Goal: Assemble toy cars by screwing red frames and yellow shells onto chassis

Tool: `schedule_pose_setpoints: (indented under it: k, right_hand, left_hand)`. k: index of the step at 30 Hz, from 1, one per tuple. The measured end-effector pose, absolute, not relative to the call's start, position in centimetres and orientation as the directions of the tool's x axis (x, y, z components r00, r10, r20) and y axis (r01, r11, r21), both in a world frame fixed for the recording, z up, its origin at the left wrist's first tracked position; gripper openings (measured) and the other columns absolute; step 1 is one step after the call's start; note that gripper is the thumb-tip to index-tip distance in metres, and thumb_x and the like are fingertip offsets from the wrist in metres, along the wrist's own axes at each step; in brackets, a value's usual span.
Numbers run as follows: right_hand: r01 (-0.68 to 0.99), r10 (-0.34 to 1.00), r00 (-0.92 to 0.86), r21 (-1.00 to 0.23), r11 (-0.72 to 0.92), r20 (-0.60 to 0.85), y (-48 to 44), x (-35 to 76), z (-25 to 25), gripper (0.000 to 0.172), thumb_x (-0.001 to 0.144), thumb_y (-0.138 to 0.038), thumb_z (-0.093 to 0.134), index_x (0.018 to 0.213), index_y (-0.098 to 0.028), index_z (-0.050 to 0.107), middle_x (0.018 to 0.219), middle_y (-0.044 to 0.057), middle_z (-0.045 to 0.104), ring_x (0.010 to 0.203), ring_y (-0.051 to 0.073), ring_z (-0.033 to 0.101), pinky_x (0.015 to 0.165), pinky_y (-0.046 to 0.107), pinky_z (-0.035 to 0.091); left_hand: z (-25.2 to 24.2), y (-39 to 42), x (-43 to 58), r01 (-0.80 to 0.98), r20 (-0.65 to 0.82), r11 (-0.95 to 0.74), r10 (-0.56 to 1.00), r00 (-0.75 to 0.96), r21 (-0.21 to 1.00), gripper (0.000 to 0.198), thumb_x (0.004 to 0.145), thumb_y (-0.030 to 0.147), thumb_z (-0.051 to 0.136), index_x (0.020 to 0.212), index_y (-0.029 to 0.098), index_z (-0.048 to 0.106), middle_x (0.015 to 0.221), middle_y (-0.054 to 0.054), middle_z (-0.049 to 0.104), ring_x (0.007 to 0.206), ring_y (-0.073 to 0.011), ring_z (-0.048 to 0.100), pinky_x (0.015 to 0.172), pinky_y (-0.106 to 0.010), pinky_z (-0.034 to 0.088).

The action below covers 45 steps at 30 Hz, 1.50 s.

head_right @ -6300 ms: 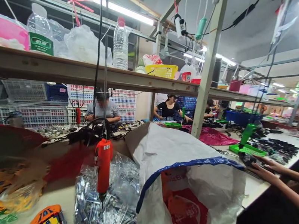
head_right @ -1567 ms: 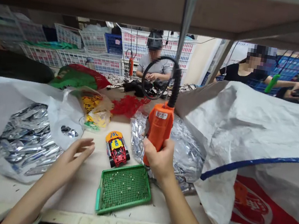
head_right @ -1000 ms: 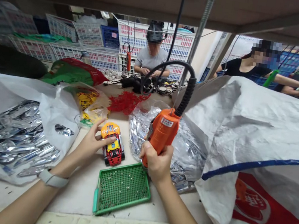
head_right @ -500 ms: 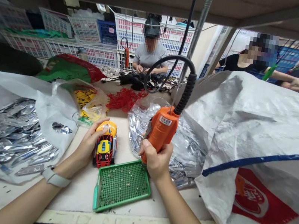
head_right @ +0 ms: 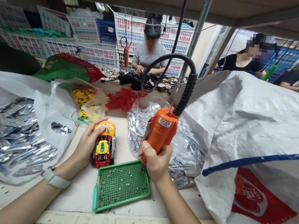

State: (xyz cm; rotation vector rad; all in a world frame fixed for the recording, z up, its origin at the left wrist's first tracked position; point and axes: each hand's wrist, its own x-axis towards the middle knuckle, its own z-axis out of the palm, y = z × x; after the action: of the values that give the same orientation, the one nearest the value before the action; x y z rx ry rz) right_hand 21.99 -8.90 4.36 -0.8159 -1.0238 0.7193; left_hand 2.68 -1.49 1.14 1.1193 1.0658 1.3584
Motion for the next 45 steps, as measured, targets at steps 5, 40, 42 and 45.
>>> schedule_pose_setpoints:
  k: [5,40,42,45]
  right_hand:
    - [-0.139,0.828,0.350,-0.850,0.507,0.437,-8.9,22.2,4.1,0.015,0.071,-0.035,0.069,0.069,-0.020,0.067,0.047,-0.003,0.058,0.040,0.013,0.051,0.041,0.027,0.044]
    - [-0.123,0.795,0.432,-0.846,0.519,0.425,-8.4,19.1,5.5,0.027,0.074,-0.042,0.073,0.081,-0.016,0.070,0.045,-0.001,0.059,0.037,0.013,0.051,0.039,0.024,0.042]
    - [-0.113,0.815,0.435,-0.874,0.472,0.384,-8.8,19.7,5.0,0.034,0.071,-0.047,0.074,0.079,-0.014,0.070,0.044,-0.001,0.058,0.037,0.013,0.051,0.039,0.023,0.041]
    - [-0.140,0.851,0.421,-0.905,0.402,0.313,-8.9,20.5,4.4,0.042,0.069,-0.054,0.075,0.080,-0.014,0.069,0.044,-0.002,0.057,0.037,0.012,0.049,0.040,0.024,0.041]
  left_hand:
    - [1.4,-1.6,2.8,-0.178,0.059,-0.065,0.998,-0.037,0.982,0.051,0.074,0.043,0.072,0.120,0.023,0.067,0.113,-0.005,0.071,0.082,-0.0188,0.068,0.069,-0.029,0.057]
    - [-0.5,-0.7,2.7,0.042,0.148,-0.145,0.985,-0.092,0.989,0.050,0.079,0.056,0.058,0.115,0.021,0.062,0.121,-0.010,0.069,0.113,-0.0297,0.065,0.101,-0.043,0.052]
    - [-0.8,-0.3,2.6,0.038,0.077,-0.074,0.993,-0.090,0.997,0.055,0.075,0.059,0.058,0.115,0.021,0.061,0.124,-0.011,0.069,0.118,-0.0323,0.064,0.104,-0.046,0.051]
    - [-0.9,0.3,2.5,0.070,0.053,-0.046,0.994,-0.095,0.997,0.058,0.071,0.061,0.057,0.114,0.022,0.061,0.129,-0.011,0.068,0.127,-0.0342,0.060,0.113,-0.047,0.044]
